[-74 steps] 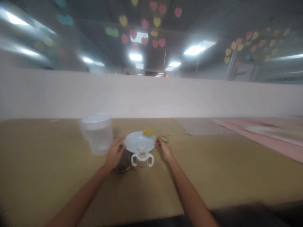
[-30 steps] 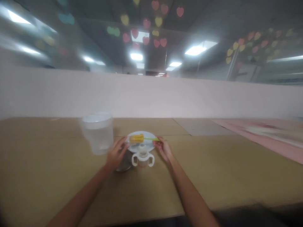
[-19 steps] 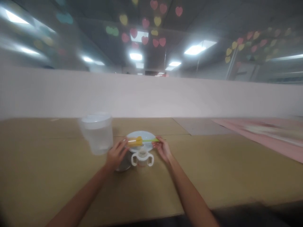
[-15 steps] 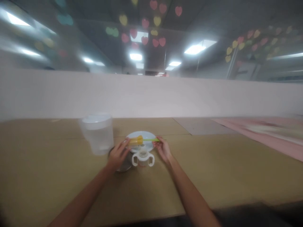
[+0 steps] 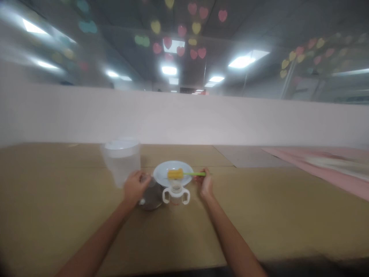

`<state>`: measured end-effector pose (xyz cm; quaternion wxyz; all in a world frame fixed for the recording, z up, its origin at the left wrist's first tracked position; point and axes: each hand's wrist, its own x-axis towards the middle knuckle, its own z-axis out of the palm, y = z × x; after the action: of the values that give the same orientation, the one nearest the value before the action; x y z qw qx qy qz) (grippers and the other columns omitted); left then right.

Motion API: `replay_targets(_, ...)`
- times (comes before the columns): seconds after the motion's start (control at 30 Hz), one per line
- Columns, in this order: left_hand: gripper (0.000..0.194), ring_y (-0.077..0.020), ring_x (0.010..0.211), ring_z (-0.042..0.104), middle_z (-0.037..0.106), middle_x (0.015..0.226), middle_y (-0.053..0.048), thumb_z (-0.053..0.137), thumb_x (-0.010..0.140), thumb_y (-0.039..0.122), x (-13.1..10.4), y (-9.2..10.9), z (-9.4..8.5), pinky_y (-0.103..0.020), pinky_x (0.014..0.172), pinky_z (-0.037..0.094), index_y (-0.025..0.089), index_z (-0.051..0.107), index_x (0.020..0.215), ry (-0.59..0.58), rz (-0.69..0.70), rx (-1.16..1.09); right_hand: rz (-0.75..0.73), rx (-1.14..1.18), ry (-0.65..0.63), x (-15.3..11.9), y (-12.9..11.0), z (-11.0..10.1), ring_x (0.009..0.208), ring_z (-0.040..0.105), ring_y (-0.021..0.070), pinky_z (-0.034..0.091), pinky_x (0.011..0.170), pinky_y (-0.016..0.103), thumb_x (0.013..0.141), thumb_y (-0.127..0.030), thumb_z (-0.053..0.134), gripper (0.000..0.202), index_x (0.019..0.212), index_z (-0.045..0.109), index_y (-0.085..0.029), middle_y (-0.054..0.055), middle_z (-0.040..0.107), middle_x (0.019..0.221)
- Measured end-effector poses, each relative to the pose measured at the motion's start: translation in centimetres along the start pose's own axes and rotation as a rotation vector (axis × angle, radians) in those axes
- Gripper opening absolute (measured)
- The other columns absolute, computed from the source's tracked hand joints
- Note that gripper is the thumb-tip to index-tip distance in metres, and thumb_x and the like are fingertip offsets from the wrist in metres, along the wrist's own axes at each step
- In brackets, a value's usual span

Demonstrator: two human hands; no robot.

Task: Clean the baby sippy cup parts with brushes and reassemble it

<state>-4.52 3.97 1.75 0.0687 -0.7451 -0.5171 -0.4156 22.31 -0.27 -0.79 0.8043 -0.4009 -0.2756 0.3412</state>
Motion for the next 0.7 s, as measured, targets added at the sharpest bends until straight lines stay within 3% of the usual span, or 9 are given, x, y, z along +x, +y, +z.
replay_targets(0.1,0.027,-0.0209,0.081,0.057,0.064,0.08,-0.006,0.047,0.08,0.04,0.1,0.0,-0.2,-0.028,0.063,0.038,0.018,0.061,0.074,-0.098,0.025,0.091,-0.052,-0.019,0.191,0.0,0.4,0.1,0.034,0.047,0.0117,0.032,0.033,0.022,0.076,-0.054,0.049,0.037,0.06,0.044,-0.022,-0.004,0.05,0.04)
replay_targets(0.27,0.031,-0.0232,0.081,0.057,0.064,0.081,-0.008,0.046,0.078,0.044,0.2,-0.1,0.2,-0.029,0.062,0.038,0.018,0.063,0.074,-0.116,0.033,0.17,-0.185,-0.13,0.328,0.2,0.4,-0.3,0.031,0.044,0.0109,0.029,0.032,0.022,0.078,-0.059,0.045,0.043,0.059,0.048,-0.021,-0.004,0.046,0.036)
replay_targets(0.4,0.031,-0.0232,0.084,0.057,0.063,0.087,-0.009,0.047,0.078,0.042,0.1,-0.4,0.9,-0.029,0.064,0.04,0.017,0.065,0.078,-0.164,0.085,0.196,-0.308,-0.216,0.291,-0.2,0.6,-0.2,0.035,0.046,0.011,0.032,0.035,0.022,0.076,-0.066,0.044,0.051,0.062,0.053,-0.019,-0.003,0.049,0.039)
replay_targets(0.7,0.025,-0.0223,0.089,0.057,0.059,0.097,-0.01,0.051,0.079,0.037,0.1,-0.4,1.6,-0.029,0.07,0.044,0.017,0.062,0.089,-0.253,0.091,0.175,-0.333,-0.419,0.122,-0.7,1.2,0.2,0.043,0.047,0.0107,0.036,0.044,0.022,0.074,-0.066,0.049,0.052,0.066,0.06,-0.016,-0.002,0.053,0.046)
